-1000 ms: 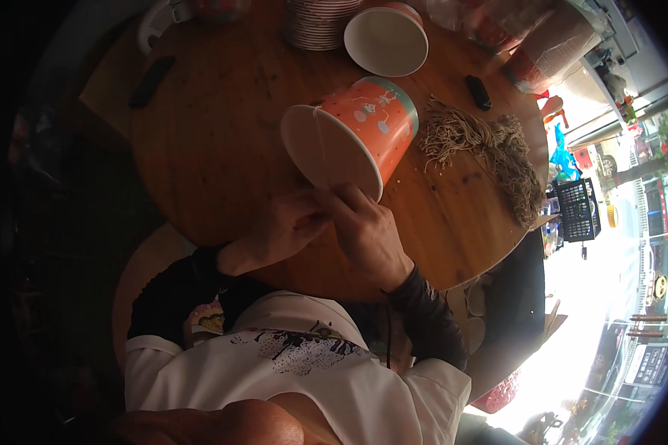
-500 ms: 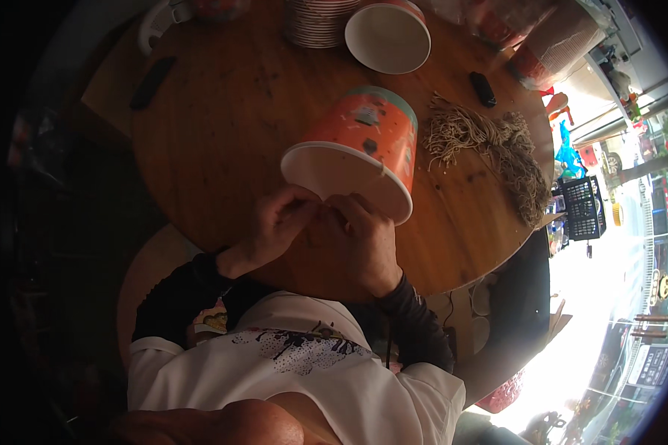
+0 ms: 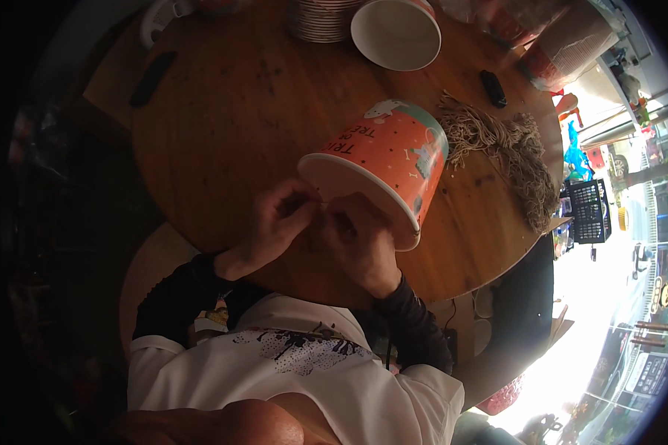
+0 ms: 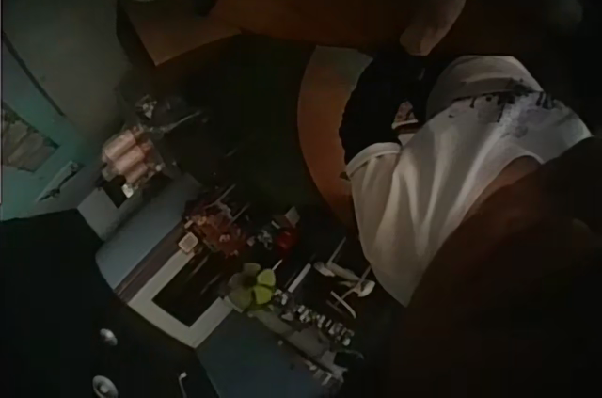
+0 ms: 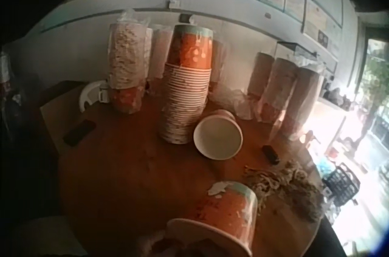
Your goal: Attaching hemp strings to paper buckets.
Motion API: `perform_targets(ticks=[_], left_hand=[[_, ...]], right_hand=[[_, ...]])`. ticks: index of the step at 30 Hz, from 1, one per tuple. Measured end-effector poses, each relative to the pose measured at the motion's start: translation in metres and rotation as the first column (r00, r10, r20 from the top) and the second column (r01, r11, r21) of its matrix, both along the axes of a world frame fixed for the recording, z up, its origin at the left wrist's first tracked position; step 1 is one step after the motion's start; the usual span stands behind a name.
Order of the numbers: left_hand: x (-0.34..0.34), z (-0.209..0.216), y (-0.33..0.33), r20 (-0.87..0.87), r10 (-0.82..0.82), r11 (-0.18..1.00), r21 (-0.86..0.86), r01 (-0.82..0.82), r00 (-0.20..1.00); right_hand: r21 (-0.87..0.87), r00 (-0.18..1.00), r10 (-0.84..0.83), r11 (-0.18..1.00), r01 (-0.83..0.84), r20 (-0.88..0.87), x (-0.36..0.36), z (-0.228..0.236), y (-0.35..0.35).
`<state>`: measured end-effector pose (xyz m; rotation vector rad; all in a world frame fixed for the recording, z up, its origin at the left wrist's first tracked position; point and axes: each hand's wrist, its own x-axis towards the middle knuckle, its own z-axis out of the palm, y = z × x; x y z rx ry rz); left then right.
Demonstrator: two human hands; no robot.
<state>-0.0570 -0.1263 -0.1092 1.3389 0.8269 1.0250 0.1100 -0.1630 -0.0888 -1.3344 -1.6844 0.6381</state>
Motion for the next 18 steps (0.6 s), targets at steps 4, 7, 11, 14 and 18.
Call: perform_targets(ticks=[4, 7, 11, 14, 18], left_hand=[[-0.001, 0.006, -0.003, -0.152, 0.039, 0.984, 0.18, -0.011, 0.988], [-0.001, 0.003, 0.0, -0.17, 0.048, 0.966, 0.259, -0.002, 0.984], [0.002, -0.001, 0.002, -0.056, 0.002, 0.999, 0.036, 0.0, 0.998], [0.001, 0.003, 0.006, -0.023, -0.025, 0.996, -0.085, 0.023, 0.999], [-0.003, 0.009, 0.008, 0.112, -0.083, 0.915, -0.386, 0.12, 0.99]], right_hand=[[0.013, 1.0, 0.01, 1.0, -0.01, 0.005, 0.004, 0.001, 0.001], [0.012, 1.0, 0.012, 1.0, -0.012, -0.002, 0.005, 0.002, 0.002], [0.053, 1.0, 0.003, 0.999, -0.005, 0.029, 0.005, 0.001, 0.002], [0.149, 0.993, -0.018, 0.989, 0.001, 0.114, 0.004, -0.004, 0.002], [0.187, 0.986, -0.042, 0.982, 0.011, 0.164, 0.002, -0.003, 0.003]])
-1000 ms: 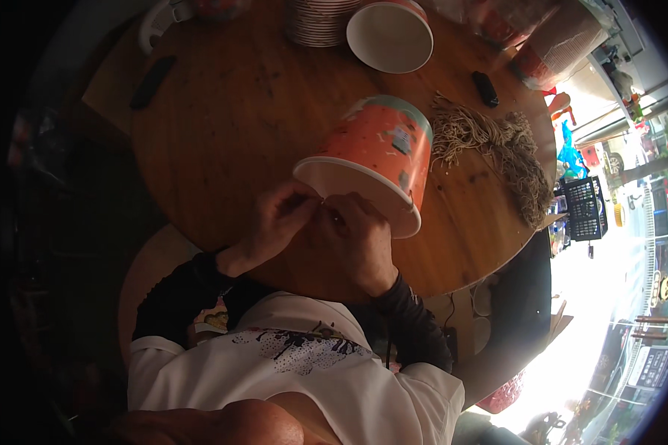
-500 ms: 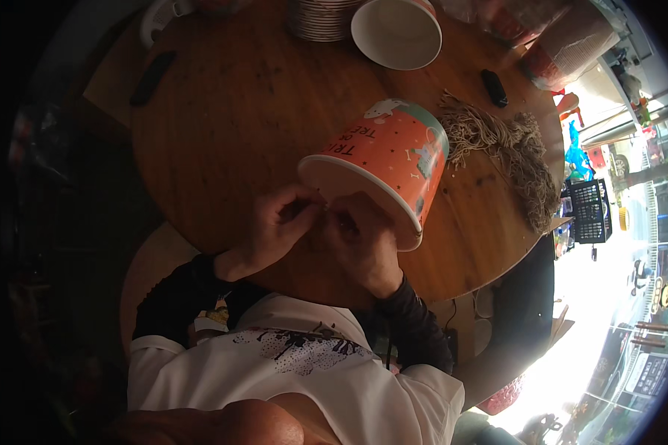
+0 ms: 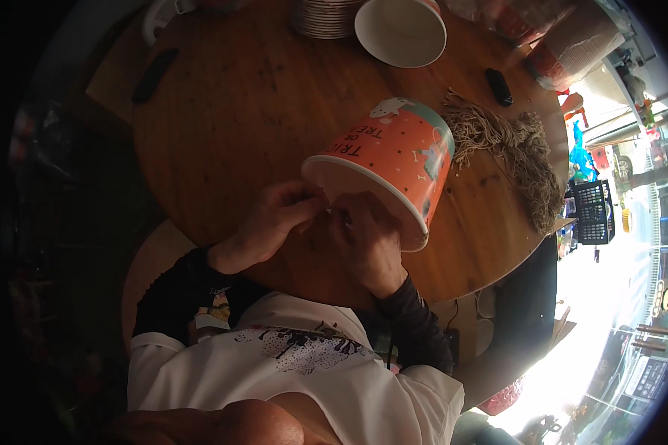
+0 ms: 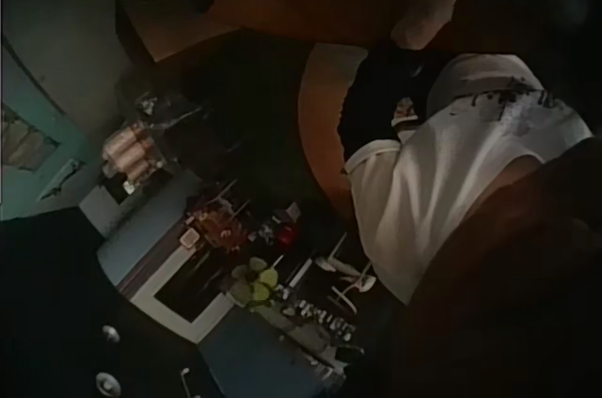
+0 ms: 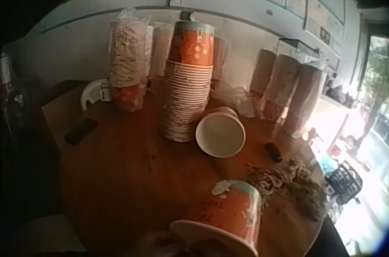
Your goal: Attaching hemp strings to paper buckets.
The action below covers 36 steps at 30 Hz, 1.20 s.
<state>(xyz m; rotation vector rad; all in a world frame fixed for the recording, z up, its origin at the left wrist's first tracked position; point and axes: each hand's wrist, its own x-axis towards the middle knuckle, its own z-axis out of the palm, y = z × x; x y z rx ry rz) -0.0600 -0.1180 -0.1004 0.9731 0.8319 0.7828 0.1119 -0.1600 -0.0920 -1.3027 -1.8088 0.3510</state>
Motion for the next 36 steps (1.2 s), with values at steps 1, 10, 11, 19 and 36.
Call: perform_targets(ticks=[1, 10, 11, 19, 36], left_hand=[[-0.002, 0.0, 0.002, 0.021, -0.051, 0.995, -0.08, 0.053, 0.998], [0.007, -0.002, 0.022, 0.301, -0.146, 0.911, -0.33, 0.247, 0.942], [0.011, -0.005, 0.022, 0.304, -0.15, 0.91, -0.329, 0.252, 0.941], [0.028, -0.012, 0.016, 0.355, 0.055, 0.933, -0.35, 0.078, 0.933], [0.027, -0.004, 0.012, 0.004, -0.01, 1.0, 0.009, 0.01, 1.0]], right_hand=[[-0.006, 1.0, 0.009, 1.0, -0.009, -0.012, 0.0, 0.001, 0.001], [-0.179, 0.965, 0.0, 0.983, -0.049, -0.261, 0.014, -0.003, 0.01], [-0.211, 0.938, -0.06, 0.977, -0.014, -0.341, 0.015, -0.006, 0.01], [-0.117, 0.948, -0.049, 0.993, 0.013, -0.315, 0.017, -0.007, 0.007], [-0.041, 0.954, -0.107, 0.994, 0.099, -0.279, 0.024, -0.009, 0.009]])
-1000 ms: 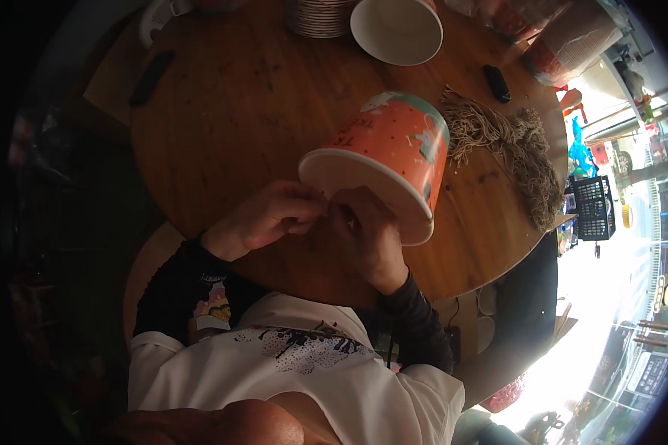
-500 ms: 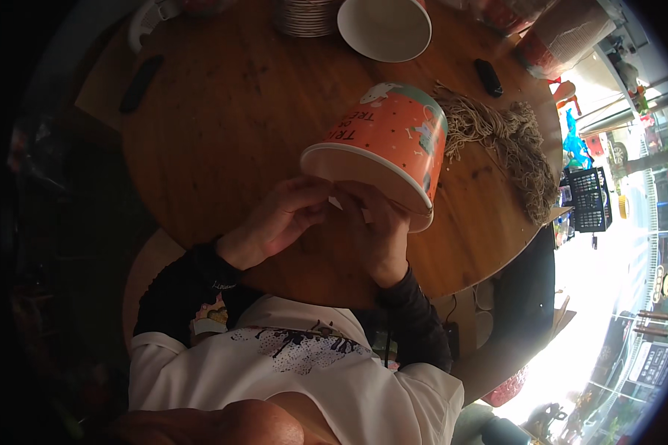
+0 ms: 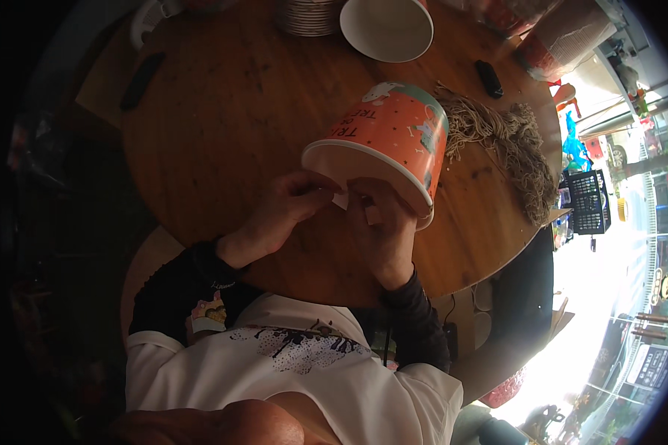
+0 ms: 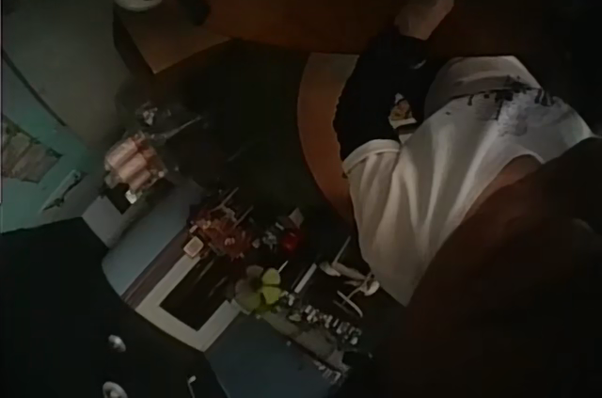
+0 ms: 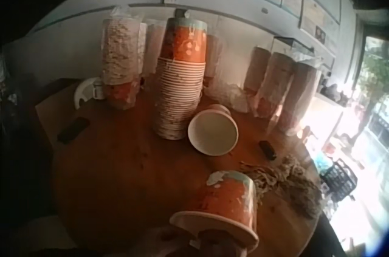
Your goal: Attaching hemp strings to paper buckets.
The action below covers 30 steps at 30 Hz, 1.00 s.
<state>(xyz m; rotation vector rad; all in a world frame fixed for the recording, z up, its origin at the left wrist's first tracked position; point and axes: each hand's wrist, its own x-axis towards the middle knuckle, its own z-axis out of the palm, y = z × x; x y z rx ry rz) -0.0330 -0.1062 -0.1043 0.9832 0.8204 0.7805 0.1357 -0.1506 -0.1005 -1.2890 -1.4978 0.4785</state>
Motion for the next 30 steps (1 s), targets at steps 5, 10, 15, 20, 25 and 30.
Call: perform_targets(ticks=[5, 10, 15, 20, 25, 30], left_hand=[[0.0, -0.001, -0.002, -0.019, 0.005, 1.0, 0.008, -0.005, 1.0], [0.003, -0.012, -0.003, -0.078, -0.006, 0.962, 0.271, 0.027, 0.997], [0.012, 0.001, -0.009, -0.151, 0.016, 0.901, 0.43, 0.051, 0.988], [0.018, -0.011, -0.011, 0.017, 0.1, 0.856, 0.509, -0.095, 0.995], [0.013, -0.003, -0.01, -0.241, 0.02, 0.865, 0.492, 0.104, 0.97], [0.017, -0.005, -0.012, -0.132, 0.064, 0.809, 0.587, 0.026, 0.989]], right_hand=[[0.055, 0.996, -0.064, 0.997, 0.061, 0.055, 0.0, 0.0, -0.001], [0.039, 0.993, -0.102, 0.994, 0.1, 0.065, -0.005, 0.007, -0.006], [0.18, 0.934, -0.174, 0.976, 0.122, 0.311, -0.004, 0.012, -0.008], [0.141, 0.927, -0.14, 0.985, 0.096, 0.349, -0.004, 0.015, -0.012], [0.127, 0.964, -0.124, 0.987, 0.096, 0.235, -0.004, 0.015, -0.013], [0.092, 0.99, -0.138, 0.986, 0.139, -0.013, -0.004, 0.015, -0.012]])
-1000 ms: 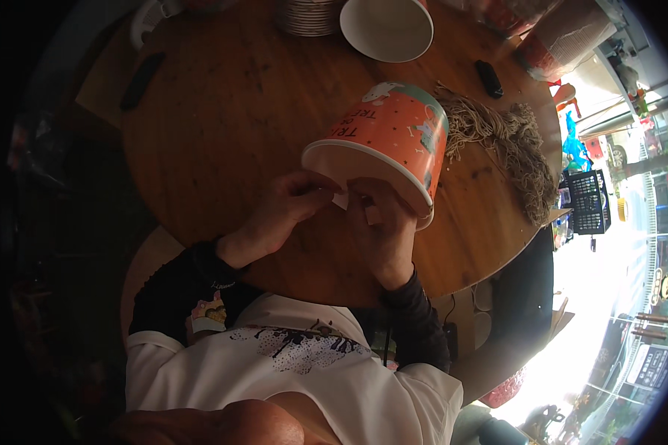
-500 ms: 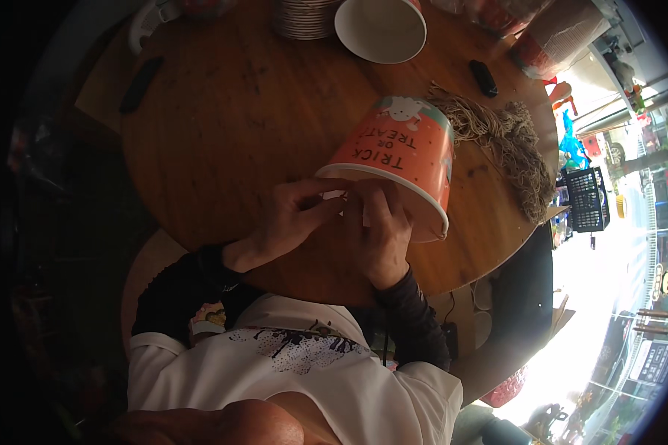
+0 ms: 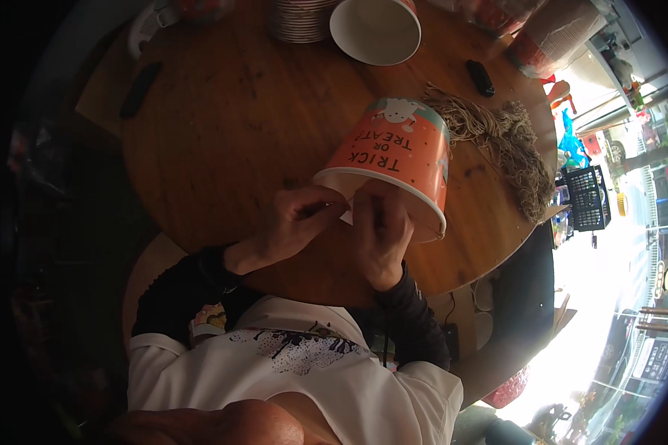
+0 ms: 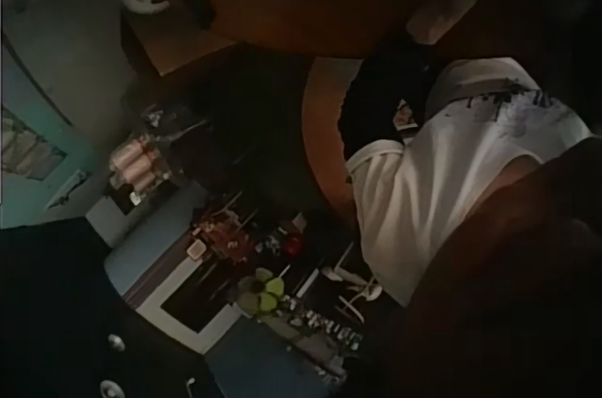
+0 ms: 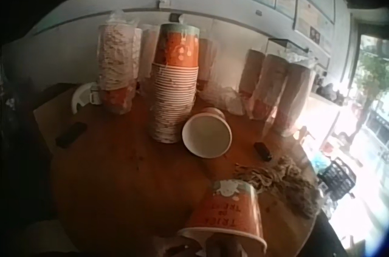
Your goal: Attaching hemp strings to paper buckets.
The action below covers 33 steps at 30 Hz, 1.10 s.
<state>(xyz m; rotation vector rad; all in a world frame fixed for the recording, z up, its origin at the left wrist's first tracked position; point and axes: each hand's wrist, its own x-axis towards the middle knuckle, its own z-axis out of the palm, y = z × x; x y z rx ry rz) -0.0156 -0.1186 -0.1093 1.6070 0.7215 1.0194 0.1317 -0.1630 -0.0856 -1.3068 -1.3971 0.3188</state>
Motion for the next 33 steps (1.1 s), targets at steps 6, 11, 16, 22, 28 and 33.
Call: perform_targets(ticks=[6, 11, 16, 22, 28, 33], left_hand=[[-0.005, 0.01, 0.001, 0.054, -0.011, 0.995, -0.094, 0.016, 0.999], [-0.007, 0.023, -0.002, 0.093, -0.066, 0.979, -0.185, 0.082, 0.993], [-0.011, 0.017, -0.002, -0.041, -0.09, 0.981, -0.174, 0.082, 0.995], [-0.009, 0.016, 0.003, -0.072, 0.125, 0.855, 0.514, -0.07, 0.99], [-0.024, 0.02, 0.01, -0.083, 0.12, 0.834, 0.55, -0.055, 0.989], [-0.033, 0.042, 0.024, -0.004, 0.097, 0.823, 0.562, -0.078, 0.995]], right_hand=[[-0.1, 0.99, 0.02, 0.994, -0.033, -0.136, 0.002, 0.003, 0.0], [-0.042, 0.994, 0.087, 0.995, -0.09, -0.065, 0.002, -0.007, 0.001], [-0.091, 0.986, 0.124, 0.987, -0.134, -0.109, -0.003, 0.001, -0.001], [-0.122, 0.928, 0.196, 0.962, -0.245, -0.318, 0.003, 0.014, -0.014], [0.14, 0.93, 0.199, 0.958, -0.252, 0.31, 0.025, 0.068, -0.022], [0.246, 0.981, 0.084, 0.968, -0.04, -0.172, 0.058, 0.121, -0.018]])
